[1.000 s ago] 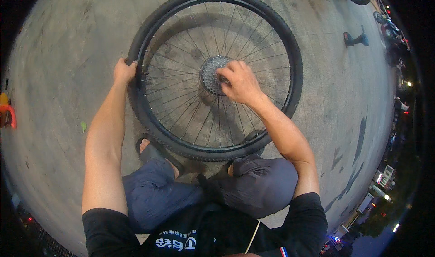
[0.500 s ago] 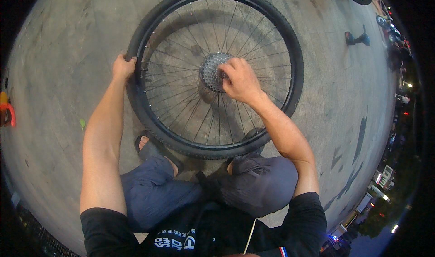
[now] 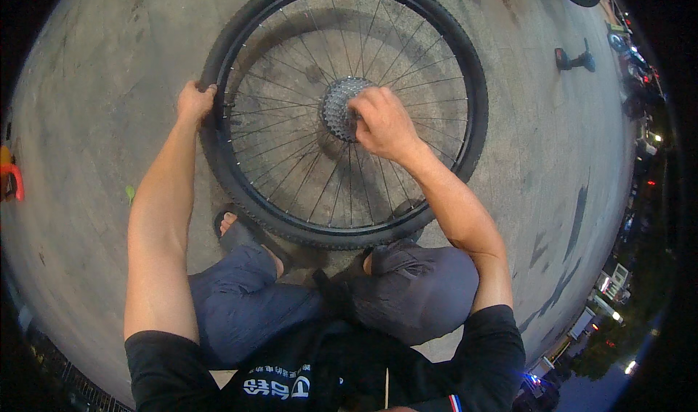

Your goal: The person removes the rear wheel from a blue bicycle, places it on the ground, and works on the hub and cassette area by hand. They repeatedly rotate the wheel, adjust components at the hub, and inspect the tire and spokes.

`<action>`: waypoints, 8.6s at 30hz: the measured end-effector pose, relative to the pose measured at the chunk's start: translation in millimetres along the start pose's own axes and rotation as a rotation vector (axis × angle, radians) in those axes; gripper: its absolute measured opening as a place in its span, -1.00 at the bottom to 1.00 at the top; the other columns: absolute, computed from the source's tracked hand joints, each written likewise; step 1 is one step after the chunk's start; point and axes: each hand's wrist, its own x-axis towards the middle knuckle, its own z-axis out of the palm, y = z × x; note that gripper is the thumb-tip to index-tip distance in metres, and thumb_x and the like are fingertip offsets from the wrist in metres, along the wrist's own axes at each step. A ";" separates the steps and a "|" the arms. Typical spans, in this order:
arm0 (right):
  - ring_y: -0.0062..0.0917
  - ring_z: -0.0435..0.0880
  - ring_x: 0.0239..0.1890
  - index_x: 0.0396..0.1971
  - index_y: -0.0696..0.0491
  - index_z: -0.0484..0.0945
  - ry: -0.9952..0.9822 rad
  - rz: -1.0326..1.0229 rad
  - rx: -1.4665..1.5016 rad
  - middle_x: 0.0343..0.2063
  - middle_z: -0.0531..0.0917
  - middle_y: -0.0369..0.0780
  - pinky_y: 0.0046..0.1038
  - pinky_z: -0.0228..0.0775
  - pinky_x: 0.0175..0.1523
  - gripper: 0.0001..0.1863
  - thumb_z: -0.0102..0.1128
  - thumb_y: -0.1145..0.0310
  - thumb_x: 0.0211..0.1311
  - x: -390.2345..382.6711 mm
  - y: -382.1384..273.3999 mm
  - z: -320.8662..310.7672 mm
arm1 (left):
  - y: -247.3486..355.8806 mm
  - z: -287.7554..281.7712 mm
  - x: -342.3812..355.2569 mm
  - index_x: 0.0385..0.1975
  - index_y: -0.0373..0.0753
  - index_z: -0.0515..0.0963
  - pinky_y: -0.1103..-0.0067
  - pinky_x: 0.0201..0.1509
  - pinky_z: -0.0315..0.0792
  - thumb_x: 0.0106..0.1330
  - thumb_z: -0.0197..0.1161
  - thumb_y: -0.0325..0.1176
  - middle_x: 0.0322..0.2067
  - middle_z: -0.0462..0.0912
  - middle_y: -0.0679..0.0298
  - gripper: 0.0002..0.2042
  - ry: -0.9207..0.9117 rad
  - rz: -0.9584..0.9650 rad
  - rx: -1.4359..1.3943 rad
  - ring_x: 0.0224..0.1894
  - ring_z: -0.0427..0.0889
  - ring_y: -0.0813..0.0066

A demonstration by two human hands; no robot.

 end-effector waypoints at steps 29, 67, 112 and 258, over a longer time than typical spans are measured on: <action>-0.18 0.55 -0.17 -0.29 0.06 0.55 -0.153 0.178 0.027 -0.26 0.55 -0.13 -0.23 0.44 -0.17 -0.76 0.31 0.37 0.00 1.0 0.6 -4.9 | 8.3 -3.8 -7.6 0.23 -0.25 0.41 0.27 0.17 0.46 0.26 0.32 -0.08 0.09 0.59 0.01 -0.41 -0.021 -0.025 -0.010 0.13 0.58 0.07; -0.21 0.58 -0.20 -0.32 0.02 0.54 -0.253 0.245 -0.099 -0.30 0.57 -0.17 -0.18 0.48 -0.17 -0.76 0.35 0.31 0.02 2.9 -5.9 -9.5 | 0.4 1.9 -2.7 0.18 -0.29 0.46 0.37 0.10 0.47 0.23 0.35 -0.13 -0.01 0.64 0.02 -0.44 0.032 0.017 -0.017 0.01 0.64 0.17; -0.24 0.57 -0.24 -0.38 0.03 0.52 0.009 0.080 -0.080 -0.38 0.56 -0.19 -0.22 0.50 -0.24 -0.73 0.36 0.22 -0.01 7.0 -11.0 -9.0 | -7.2 -0.8 7.7 0.16 -0.28 0.45 0.28 0.18 0.45 0.20 0.34 -0.11 0.05 0.61 -0.03 -0.43 0.018 0.028 0.013 0.10 0.59 0.02; -0.20 0.74 -0.18 -0.36 0.10 0.66 -0.243 0.308 0.043 -0.32 0.73 -0.09 -0.21 0.61 -0.19 -0.82 0.16 0.35 0.10 -18.3 -22.0 24.5 | -29.9 -1.5 -0.1 0.13 -0.41 0.37 0.40 -0.25 0.57 0.33 0.30 -0.35 -0.19 0.64 0.06 -0.55 -0.154 -0.060 -0.391 -0.27 0.66 0.26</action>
